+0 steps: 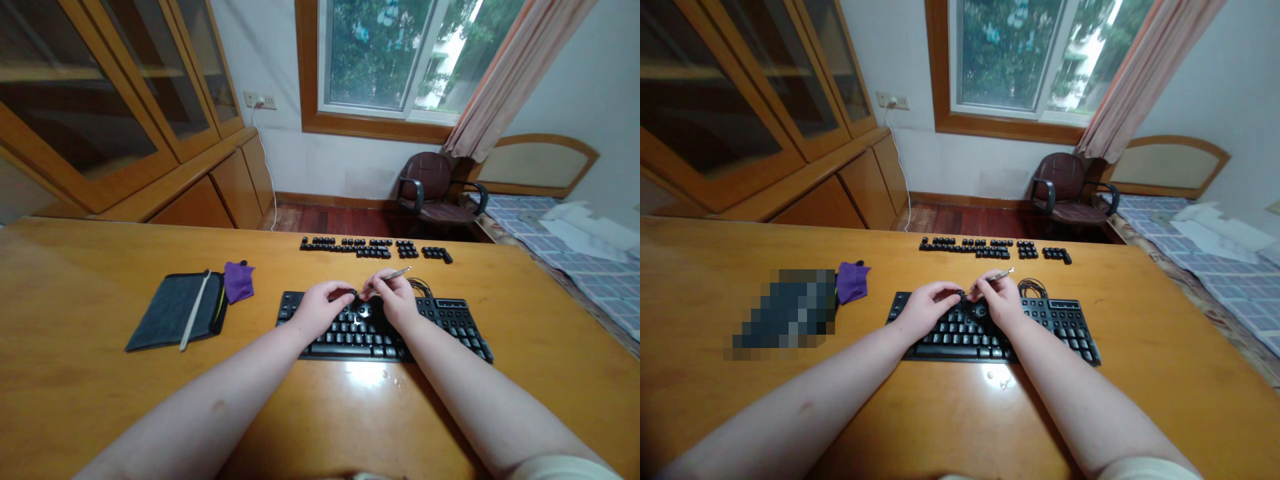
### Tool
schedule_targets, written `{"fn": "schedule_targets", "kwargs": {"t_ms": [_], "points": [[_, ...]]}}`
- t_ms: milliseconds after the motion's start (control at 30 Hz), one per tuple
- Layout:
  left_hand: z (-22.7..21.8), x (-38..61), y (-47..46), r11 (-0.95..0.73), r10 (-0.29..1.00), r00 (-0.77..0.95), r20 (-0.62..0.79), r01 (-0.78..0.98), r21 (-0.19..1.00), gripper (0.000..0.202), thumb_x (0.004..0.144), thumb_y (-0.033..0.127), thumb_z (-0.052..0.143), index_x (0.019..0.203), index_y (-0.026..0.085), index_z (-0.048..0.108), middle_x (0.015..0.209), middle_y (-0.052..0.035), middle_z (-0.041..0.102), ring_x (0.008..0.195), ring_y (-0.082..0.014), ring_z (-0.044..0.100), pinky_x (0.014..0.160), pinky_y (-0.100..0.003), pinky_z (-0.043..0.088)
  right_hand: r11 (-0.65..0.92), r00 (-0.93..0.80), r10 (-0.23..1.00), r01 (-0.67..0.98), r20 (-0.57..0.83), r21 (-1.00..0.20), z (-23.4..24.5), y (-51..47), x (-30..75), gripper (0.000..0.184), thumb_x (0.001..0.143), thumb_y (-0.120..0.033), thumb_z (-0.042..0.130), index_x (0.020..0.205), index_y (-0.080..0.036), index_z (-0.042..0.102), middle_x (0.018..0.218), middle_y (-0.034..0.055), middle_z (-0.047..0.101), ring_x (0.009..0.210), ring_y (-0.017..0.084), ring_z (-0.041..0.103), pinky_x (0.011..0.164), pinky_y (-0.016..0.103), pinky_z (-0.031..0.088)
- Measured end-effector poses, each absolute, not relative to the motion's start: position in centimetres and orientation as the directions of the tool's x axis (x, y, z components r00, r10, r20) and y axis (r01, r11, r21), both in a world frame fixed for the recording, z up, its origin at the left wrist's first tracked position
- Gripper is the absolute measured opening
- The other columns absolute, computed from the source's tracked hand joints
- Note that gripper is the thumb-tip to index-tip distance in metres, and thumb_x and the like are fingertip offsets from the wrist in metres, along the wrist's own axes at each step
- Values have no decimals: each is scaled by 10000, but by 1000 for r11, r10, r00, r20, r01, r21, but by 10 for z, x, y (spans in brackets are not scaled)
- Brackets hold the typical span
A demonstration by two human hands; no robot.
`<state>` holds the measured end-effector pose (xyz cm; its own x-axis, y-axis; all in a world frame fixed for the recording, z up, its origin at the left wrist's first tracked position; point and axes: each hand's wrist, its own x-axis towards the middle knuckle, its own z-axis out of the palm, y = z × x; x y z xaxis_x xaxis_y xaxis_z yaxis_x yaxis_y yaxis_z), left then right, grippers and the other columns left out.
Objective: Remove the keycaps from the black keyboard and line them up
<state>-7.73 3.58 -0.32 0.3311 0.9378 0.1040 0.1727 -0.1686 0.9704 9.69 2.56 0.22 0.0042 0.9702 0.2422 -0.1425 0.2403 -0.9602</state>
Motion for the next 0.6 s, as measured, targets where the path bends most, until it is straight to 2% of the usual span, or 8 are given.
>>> {"fn": "schedule_targets", "kwargs": {"t_ms": [200, 433, 600], "points": [[0, -79, 38, -117, 922, 384, 58, 132, 984, 195, 736, 258, 629, 894, 161, 686, 915, -50, 712, 876, -186, 644, 852, -318, 479, 256, -77, 959, -187, 274, -948, 2, 23, 99, 184, 813, -353, 583, 761, -183, 536, 679, 16, 651, 553, 159, 648, 517, 297, 540], [3, -81, 38, -124, 921, 386, 51, 167, 978, 194, 746, 274, 611, 886, 171, 698, 928, -45, 714, 895, -193, 641, 876, -328, 466, 231, -60, 969, -126, 240, -965, 6, 21, 98, 229, 789, -380, 610, 740, -179, 512, 564, -5, 635, 477, 159, 644, 454, 263, 536], [2, -83, 41, -72, 896, 444, 26, 88, 994, 188, 745, 282, 611, 867, 171, 701, 909, -44, 715, 896, -200, 636, 885, -350, 455, 204, -71, 974, -158, 217, -966, 4, 20, 99, 238, 771, -389, 631, 754, -172, 533, 580, 10, 650, 457, 162, 642, 432, 262, 537]]}}
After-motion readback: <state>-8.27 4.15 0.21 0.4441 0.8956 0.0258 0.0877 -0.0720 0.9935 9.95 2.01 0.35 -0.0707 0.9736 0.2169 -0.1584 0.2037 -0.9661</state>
